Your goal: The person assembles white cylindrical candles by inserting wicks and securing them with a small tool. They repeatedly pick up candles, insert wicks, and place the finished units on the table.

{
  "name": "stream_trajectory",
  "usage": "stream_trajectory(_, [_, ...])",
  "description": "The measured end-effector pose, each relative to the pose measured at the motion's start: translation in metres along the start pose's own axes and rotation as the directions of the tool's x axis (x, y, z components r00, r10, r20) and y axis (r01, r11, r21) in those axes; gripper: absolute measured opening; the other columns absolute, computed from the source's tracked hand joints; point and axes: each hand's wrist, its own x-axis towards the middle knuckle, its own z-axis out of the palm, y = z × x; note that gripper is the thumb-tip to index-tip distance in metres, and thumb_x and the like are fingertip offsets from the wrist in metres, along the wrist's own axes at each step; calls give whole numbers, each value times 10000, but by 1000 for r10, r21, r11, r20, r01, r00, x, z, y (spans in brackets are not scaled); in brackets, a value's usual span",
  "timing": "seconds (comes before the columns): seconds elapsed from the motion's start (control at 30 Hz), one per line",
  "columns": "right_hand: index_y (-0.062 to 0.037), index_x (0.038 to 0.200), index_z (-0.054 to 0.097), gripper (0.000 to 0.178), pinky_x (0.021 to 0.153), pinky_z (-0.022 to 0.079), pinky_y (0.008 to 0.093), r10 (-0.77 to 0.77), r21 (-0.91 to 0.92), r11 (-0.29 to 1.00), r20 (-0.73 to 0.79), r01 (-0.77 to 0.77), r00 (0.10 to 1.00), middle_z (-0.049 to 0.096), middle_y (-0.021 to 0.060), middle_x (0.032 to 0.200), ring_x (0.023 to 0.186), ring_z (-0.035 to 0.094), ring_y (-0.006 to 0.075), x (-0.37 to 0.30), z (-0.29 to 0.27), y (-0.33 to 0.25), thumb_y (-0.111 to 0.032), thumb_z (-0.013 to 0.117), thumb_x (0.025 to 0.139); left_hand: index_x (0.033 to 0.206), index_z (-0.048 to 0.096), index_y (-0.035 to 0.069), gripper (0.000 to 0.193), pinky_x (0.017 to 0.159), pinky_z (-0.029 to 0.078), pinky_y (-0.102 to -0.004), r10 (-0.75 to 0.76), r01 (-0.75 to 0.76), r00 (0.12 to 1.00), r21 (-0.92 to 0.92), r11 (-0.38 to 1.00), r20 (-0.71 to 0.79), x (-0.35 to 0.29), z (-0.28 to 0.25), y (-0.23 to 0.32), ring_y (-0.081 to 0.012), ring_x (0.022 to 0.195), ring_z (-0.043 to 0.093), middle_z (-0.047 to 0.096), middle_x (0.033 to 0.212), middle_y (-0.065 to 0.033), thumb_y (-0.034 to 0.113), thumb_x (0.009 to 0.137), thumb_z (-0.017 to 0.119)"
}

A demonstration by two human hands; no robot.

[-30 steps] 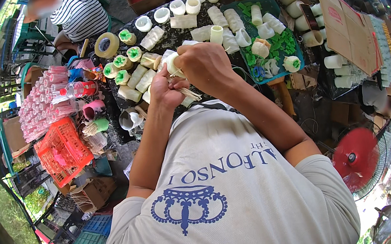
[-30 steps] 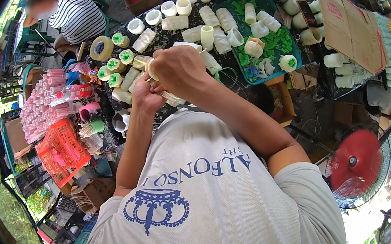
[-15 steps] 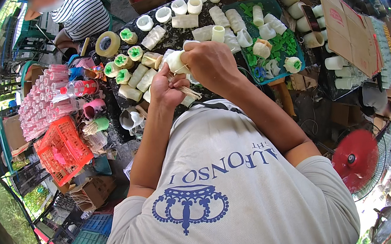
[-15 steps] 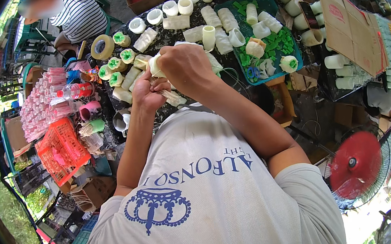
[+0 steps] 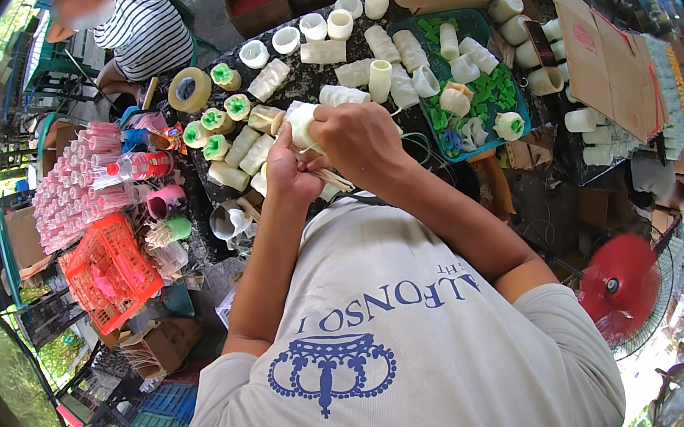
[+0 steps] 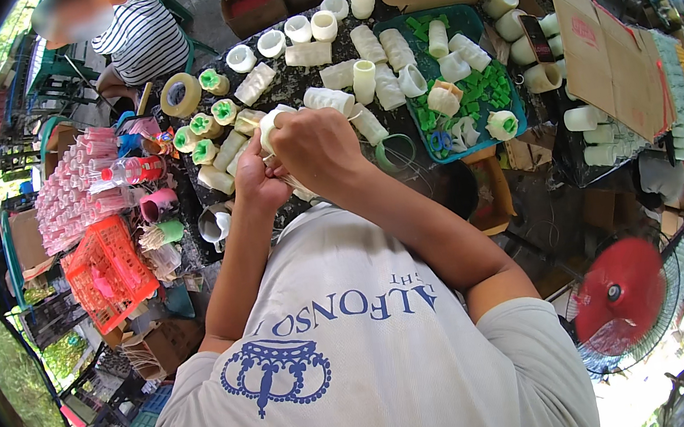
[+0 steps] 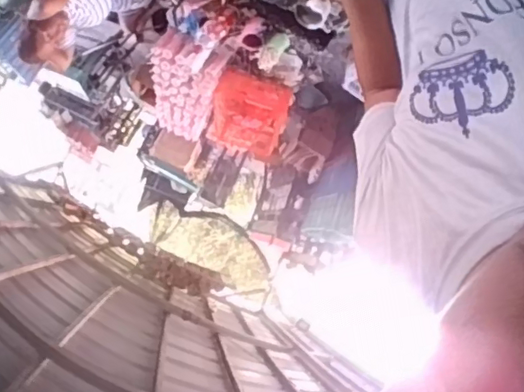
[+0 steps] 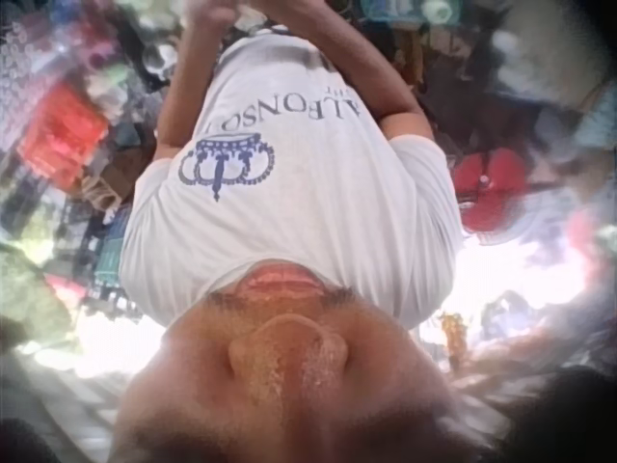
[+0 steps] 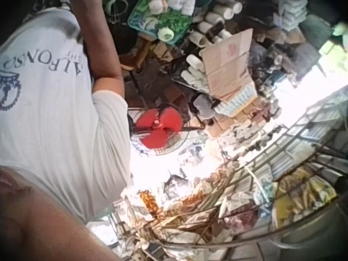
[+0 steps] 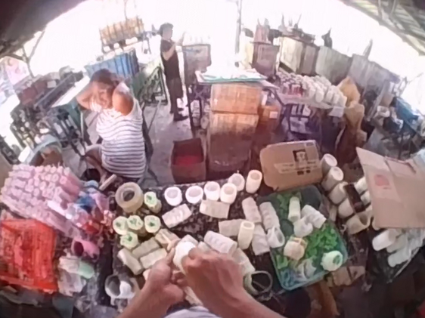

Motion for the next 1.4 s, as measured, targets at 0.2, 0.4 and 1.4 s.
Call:
stream_trajectory(0.2, [-86, 779, 699, 140, 645, 579, 405, -11, 47, 999, -88, 15, 996, 712, 58, 881, 793, 739, 261, -5, 26, 9, -139, 798, 696, 1182, 647, 163, 224, 471, 324, -246, 164, -150, 984, 164, 975, -75, 7, 3, -6, -101, 675, 586, 695, 955, 33, 339, 1089, 545])
stream_trajectory(0.4, [-86, 758, 685, 101, 623, 563, 412, -4, 36, 999, -120, 8, 993, 686, 46, 844, 775, 726, 256, -6, 36, 10, -106, 764, 698, 1172, 693, 182, 206, 527, 388, -236, 244, -210, 965, 278, 937, -93, -4, 14, -12, -97, 728, 654, 728, 962, 34, 313, 1031, 617])
stream_trajectory(1.4, [-93, 698, 622, 125, 581, 561, 432, 129, 94, 990, -260, -108, 957, 644, 66, 776, 688, 708, 283, -24, 54, 27, -159, 727, 707, 1471, 537, 153, 477, 645, 626, -340, 276, -300, 954, 322, 898, 119, 28, -29, -6, -194, 903, 746, 742, 1146, -67, 389, 1058, 575])
